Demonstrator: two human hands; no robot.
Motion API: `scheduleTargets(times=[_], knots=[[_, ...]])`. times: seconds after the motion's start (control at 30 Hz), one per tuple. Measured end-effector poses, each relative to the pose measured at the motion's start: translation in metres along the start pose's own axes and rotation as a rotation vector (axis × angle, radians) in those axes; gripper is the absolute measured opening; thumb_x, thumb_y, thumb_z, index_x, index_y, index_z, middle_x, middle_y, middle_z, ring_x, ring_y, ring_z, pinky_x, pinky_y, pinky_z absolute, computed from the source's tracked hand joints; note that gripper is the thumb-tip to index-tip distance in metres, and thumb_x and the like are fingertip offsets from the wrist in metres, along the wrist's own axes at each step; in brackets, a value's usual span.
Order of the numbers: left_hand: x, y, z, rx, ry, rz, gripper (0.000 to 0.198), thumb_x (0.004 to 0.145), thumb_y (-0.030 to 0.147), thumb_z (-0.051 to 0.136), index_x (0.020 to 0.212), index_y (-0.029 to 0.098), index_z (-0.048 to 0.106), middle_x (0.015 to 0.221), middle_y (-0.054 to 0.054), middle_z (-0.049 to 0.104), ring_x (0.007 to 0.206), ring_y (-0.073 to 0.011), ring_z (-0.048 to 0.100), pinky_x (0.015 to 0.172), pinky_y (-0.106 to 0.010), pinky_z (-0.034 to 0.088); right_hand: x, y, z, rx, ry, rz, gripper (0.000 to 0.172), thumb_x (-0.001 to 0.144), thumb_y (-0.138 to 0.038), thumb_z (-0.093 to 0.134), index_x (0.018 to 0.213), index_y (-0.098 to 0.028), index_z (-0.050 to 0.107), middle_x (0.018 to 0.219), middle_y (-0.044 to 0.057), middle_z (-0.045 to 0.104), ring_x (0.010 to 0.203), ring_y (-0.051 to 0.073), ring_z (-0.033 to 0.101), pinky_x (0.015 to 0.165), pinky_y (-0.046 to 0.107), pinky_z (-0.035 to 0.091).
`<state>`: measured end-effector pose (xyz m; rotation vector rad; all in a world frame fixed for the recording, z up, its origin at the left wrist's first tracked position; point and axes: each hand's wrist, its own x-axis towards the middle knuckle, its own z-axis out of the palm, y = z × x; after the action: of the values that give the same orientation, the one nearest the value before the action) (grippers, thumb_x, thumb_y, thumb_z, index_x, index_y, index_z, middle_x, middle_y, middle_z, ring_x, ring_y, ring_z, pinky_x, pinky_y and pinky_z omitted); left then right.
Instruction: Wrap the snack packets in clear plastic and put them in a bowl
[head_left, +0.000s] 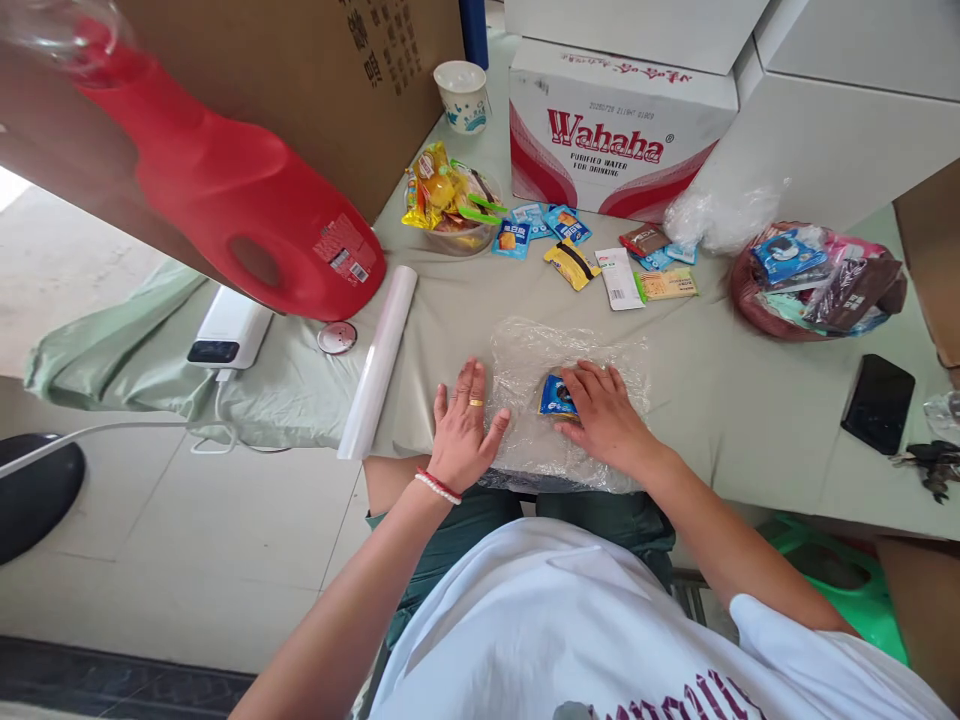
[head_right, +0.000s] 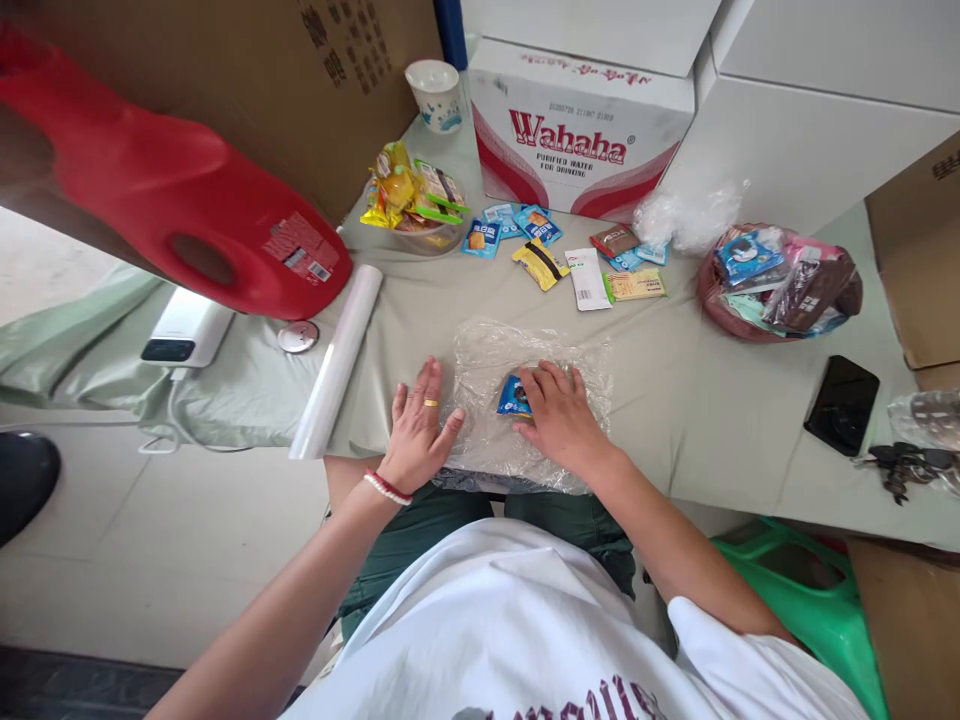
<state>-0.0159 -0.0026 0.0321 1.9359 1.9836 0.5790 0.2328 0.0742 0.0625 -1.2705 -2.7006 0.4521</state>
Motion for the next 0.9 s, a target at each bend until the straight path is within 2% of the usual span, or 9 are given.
scheduleTargets(times=[0.07,0.13,0.2,0.27,0.43,0.57,0.7,0.8,0.9], knots=[[-0.005,-0.008,-0.016,-0.063,-0.017,0.095,0.08,0.103,0.042,0.042,0.17,0.021,0.005,0.176,-0.016,0.015,0.165,-0.029,0.014,0.13,-0.058,0.019,-0.015,0.006,-0.012,0.05,0.03,-0.051,0.082,0.098,-0.048,0.063,0.165,-0.017,0.027,0.159,0.021,0.046,0.155,0.038,0.032,0.126,0.066,0.023],[-0.014,-0.015,-0.031,-0.093,-0.125,0.29,0.08,0.098,0.033,0.047,0.17,0.024,0.013,0.175,-0.013,0.023,0.164,-0.028,0.017,0.132,-0.057,0.014,-0.038,0.016,-0.026,0.116,0.06,-0.145,0.088,0.098,-0.056,0.062,0.167,-0.018,0.024,0.16,0.02,0.045,0.154,0.036,0.034,0.125,0.062,0.03],[-0.022,-0.02,-0.039,-0.08,-0.282,0.455,0.079,0.092,0.026,0.051,0.167,0.025,0.025,0.171,-0.012,0.035,0.162,-0.0282,0.025,0.133,-0.058,0.007,-0.065,0.026,-0.031,0.163,0.038,-0.238,0.088,0.095,-0.059,0.065,0.166,-0.021,0.029,0.155,0.019,0.05,0.149,0.036,0.041,0.122,0.058,0.039],[-0.028,-0.023,-0.039,-0.038,-0.383,0.5,0.072,0.091,0.025,0.054,0.162,0.024,0.039,0.168,-0.012,0.041,0.16,-0.0291,0.032,0.133,-0.06,0.007,-0.088,0.033,-0.024,0.157,0.005,-0.273,0.079,0.094,-0.056,0.069,0.16,-0.023,0.041,0.149,0.018,0.056,0.142,0.035,0.049,0.117,0.059,0.045],[-0.015,-0.029,-0.032,-0.121,-0.346,0.41,0.032,0.103,0.032,0.046,0.122,0.027,0.072,0.146,-0.009,0.067,0.144,-0.025,0.055,0.13,-0.057,0.023,-0.105,0.04,0.004,0.179,0.068,-0.196,0.025,0.104,-0.028,0.054,0.121,-0.025,0.072,0.126,0.012,0.071,0.121,0.028,0.064,0.107,0.055,0.054],[0.023,-0.024,-0.037,-0.38,-0.276,0.308,0.032,0.103,0.038,0.046,0.106,0.024,0.074,0.115,-0.011,0.079,0.124,-0.0242,0.068,0.114,-0.046,0.047,-0.083,0.041,-0.021,0.368,0.034,-0.116,0.029,0.107,-0.033,0.046,0.111,-0.024,0.074,0.098,0.008,0.076,0.096,0.022,0.069,0.088,0.041,0.059],[0.064,-0.015,-0.028,-0.401,-0.15,0.189,0.028,0.094,0.045,0.055,0.086,0.023,0.071,0.101,-0.01,0.076,0.107,-0.0252,0.068,0.103,-0.043,0.053,-0.057,0.048,-0.047,0.413,-0.005,0.089,0.038,0.106,-0.044,0.043,0.111,-0.022,0.074,0.094,0.007,0.077,0.082,0.02,0.07,0.078,0.034,0.058],[0.086,-0.014,-0.013,-0.248,-0.059,-0.01,0.021,0.087,0.041,0.059,0.08,0.022,0.067,0.091,-0.01,0.072,0.101,-0.0287,0.064,0.101,-0.048,0.052,-0.042,0.059,-0.051,0.273,-0.13,0.316,0.042,0.104,-0.04,0.043,0.127,-0.019,0.069,0.083,0.005,0.074,0.072,0.021,0.068,0.069,0.033,0.054],[0.091,-0.016,-0.012,-0.123,0.089,-0.207,0.025,0.08,0.038,0.066,0.095,0.019,0.069,0.103,-0.014,0.068,0.11,-0.0356,0.059,0.101,-0.053,0.05,-0.026,0.069,-0.06,-0.034,-0.117,0.406,0.046,0.098,-0.034,0.05,0.138,-0.017,0.064,0.093,0.011,0.075,0.086,0.028,0.068,0.071,0.037,0.052]])
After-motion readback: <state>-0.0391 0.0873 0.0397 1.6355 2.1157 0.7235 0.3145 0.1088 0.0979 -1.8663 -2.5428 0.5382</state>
